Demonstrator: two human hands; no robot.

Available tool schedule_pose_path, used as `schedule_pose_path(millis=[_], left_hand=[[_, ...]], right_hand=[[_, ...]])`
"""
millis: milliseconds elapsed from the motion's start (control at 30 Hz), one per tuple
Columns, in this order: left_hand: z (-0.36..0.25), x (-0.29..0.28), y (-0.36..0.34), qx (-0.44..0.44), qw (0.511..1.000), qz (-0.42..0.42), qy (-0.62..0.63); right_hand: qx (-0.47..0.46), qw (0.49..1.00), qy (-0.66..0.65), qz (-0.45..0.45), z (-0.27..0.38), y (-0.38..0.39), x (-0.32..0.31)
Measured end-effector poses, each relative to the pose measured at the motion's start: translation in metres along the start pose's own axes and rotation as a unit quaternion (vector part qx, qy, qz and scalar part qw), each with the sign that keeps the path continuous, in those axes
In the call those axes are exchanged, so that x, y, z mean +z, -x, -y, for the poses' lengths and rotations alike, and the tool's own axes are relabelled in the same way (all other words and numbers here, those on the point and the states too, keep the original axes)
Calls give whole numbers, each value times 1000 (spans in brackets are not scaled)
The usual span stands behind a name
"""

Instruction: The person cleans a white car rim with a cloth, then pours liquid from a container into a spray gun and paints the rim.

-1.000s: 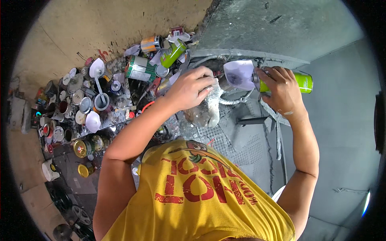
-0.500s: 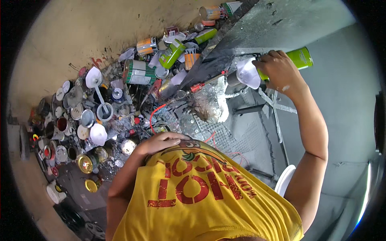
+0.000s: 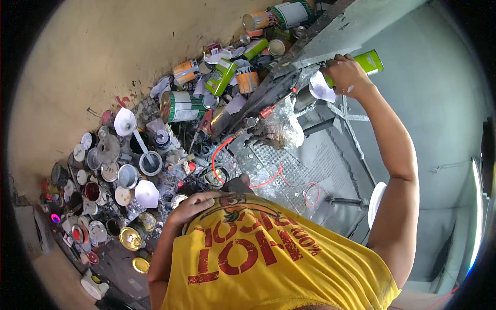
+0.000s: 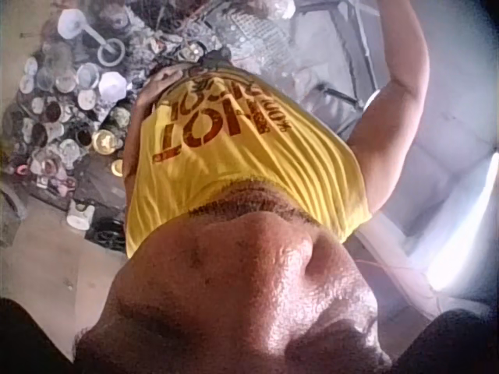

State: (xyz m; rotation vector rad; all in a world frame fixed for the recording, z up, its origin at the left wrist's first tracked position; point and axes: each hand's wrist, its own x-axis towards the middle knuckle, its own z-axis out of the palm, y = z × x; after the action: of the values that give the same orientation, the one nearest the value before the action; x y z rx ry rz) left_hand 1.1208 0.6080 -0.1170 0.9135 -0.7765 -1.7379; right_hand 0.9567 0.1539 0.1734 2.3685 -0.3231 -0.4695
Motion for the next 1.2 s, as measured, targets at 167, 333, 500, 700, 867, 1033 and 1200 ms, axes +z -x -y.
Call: schedule_pose_path(millis=[167,333,500,700,867,1033,1200], left_hand=[[-8,-6,17,-26,999,13,-25],[-11,-10,20,-5,999,16,-51],[-12,-7,22,-24,999,-3,-30],[-4,1,24,-8,1000,-20,-15],[6,1,26,-4,1000,-21,9],[-1,5,29,-14,999,-40,15],[-1,1,35,-8,999,-53,-2]], right_hand=[[67,997,-3,31,8,11,-11],[84,996,-7,-10,2,23,-15],[119,993,-17,-20,8,27,-27],[148,988,-10,-48,14,38,-19],[153,986,-55,-45,16,37,-3],[95,994,-46,-36,19,42,1],[82,994,-20,-62,14,43,0]])
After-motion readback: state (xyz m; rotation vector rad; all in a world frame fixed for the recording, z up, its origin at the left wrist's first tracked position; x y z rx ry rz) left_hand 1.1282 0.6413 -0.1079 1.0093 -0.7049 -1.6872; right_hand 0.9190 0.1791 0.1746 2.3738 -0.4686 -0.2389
